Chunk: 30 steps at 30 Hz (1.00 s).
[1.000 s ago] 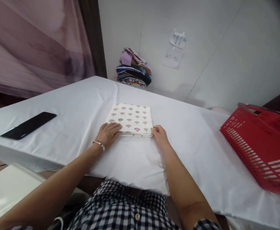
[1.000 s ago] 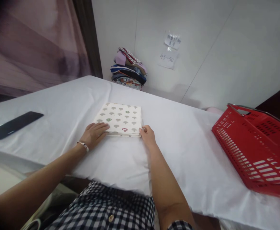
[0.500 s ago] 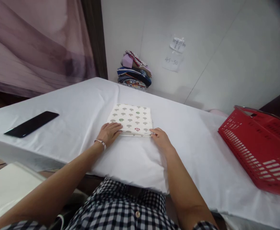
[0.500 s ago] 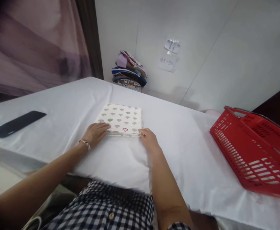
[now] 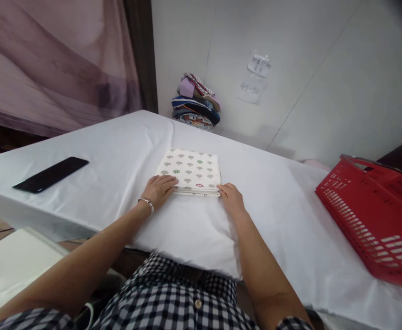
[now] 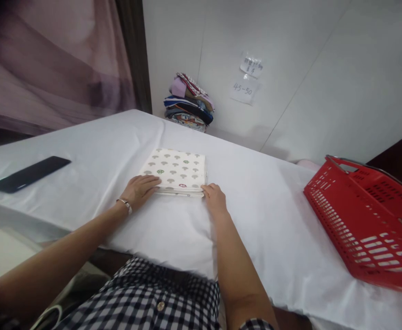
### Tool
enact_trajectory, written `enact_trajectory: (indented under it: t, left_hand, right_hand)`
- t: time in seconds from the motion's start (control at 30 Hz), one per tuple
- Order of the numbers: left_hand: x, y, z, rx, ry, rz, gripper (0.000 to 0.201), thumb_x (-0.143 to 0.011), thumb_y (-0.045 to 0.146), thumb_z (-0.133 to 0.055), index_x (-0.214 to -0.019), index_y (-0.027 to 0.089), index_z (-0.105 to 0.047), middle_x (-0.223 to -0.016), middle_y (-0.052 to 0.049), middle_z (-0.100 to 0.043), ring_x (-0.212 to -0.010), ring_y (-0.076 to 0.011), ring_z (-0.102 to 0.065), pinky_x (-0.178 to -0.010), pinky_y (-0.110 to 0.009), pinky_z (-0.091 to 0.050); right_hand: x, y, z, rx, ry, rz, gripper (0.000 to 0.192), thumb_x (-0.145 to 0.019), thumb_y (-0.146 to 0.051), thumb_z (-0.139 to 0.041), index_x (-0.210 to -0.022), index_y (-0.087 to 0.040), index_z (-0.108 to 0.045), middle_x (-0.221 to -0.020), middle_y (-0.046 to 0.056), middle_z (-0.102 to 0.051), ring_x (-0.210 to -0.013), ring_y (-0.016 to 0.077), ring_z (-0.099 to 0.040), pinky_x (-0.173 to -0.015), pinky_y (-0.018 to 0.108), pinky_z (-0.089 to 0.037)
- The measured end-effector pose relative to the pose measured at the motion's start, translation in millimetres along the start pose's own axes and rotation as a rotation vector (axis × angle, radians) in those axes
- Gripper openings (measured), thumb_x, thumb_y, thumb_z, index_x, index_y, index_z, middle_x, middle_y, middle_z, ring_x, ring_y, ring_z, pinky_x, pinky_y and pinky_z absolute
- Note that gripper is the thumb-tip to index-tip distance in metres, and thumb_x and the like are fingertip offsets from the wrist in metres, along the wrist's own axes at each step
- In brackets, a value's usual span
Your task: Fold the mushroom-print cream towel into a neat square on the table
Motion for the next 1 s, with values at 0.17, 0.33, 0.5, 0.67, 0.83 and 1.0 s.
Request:
enact_trajectory:
  t: [0.17,0.33,0.5,0.67,0.83,1.0]
  left_hand:
    - [0.3,-0.1,0.2,-0.004,0.018,-0.015,0.034,-0.089,0.038,-0.036,-0.109,0.026,-0.060,-0.116,-0.004,-0.061,-0.113,-0.0243,-0.050,-0.095,-0.047,-0.034]
    - [1.7,-2.2,1.3,0.013,0.084,-0.010,0.033,-0.089,0.037,-0.036,-0.106,0.024,-0.062,-0.112,-0.004,-0.063,-0.109,-0.0222,-0.053,-0.093,-0.043,-0.037]
    - [2.5,-0.8,2.0,0.015,0.117,-0.027,0.031,-0.089,0.034,-0.038,-0.103,0.023,-0.063,-0.109,-0.005,-0.065,-0.106,-0.0216,-0.055,-0.092,-0.041,-0.038]
    - [2.3,8.1,4.7,-0.009,0.147,-0.097,0.028,-0.087,0.030,-0.041,-0.106,0.022,-0.060,-0.110,-0.006,-0.064,-0.104,-0.0210,-0.055,-0.095,-0.043,-0.036]
    - [-3.2,18.3,4.9,-0.001,0.143,-0.150,0.024,-0.086,0.022,-0.040,-0.100,0.020,-0.060,-0.104,-0.008,-0.064,-0.098,-0.0199,-0.056,-0.092,-0.041,-0.038]
    - [-9.8,22.9,0.7,0.025,0.073,-0.174,0.023,-0.087,0.025,-0.040,-0.094,0.020,-0.061,-0.097,-0.006,-0.065,-0.093,-0.0189,-0.057,-0.089,-0.039,-0.040]
  right_hand:
    - [1.0,3.3,-1.8,0.008,-0.065,-0.037,0.030,-0.084,-0.019,-0.045,-0.106,-0.030,-0.062,-0.094,0.000,-0.059,-0.091,0.0155,-0.053,-0.076,0.026,-0.042]
    - [3.9,-1.7,2.3,0.008,-0.157,-0.059,0.035,-0.082,-0.018,-0.045,-0.113,-0.028,-0.059,-0.098,0.001,-0.057,-0.089,0.0148,-0.053,-0.077,0.026,-0.042]
    - [4.5,-5.2,3.9,-0.002,-0.133,-0.060,0.031,-0.081,-0.029,-0.050,-0.111,-0.028,-0.061,-0.099,0.001,-0.056,-0.087,0.0150,-0.053,-0.077,0.027,-0.043]
    - [2.2,-7.6,1.6,0.031,0.000,-0.011,0.025,-0.083,-0.027,-0.047,-0.101,-0.027,-0.065,-0.101,0.003,-0.055,-0.098,0.0182,-0.048,-0.076,0.029,-0.044]
    - [2.2,-11.8,-0.1,0.032,0.065,0.044,0.028,-0.083,-0.022,-0.044,-0.103,-0.027,-0.063,-0.107,0.003,-0.053,-0.099,0.0188,-0.047,-0.077,0.031,-0.046]
    - [2.4,-17.1,0.4,-0.005,0.066,0.120,0.033,-0.078,-0.015,-0.046,-0.104,-0.027,-0.063,-0.111,0.003,-0.053,-0.104,0.0190,-0.045,-0.083,0.032,-0.046]
Point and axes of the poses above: each hand's wrist, its own x-axis away from the middle knuckle, its own z-axis out of the back of the hand, y = z × x, the point moved 4 cm from there along -x, towards the middle knuckle
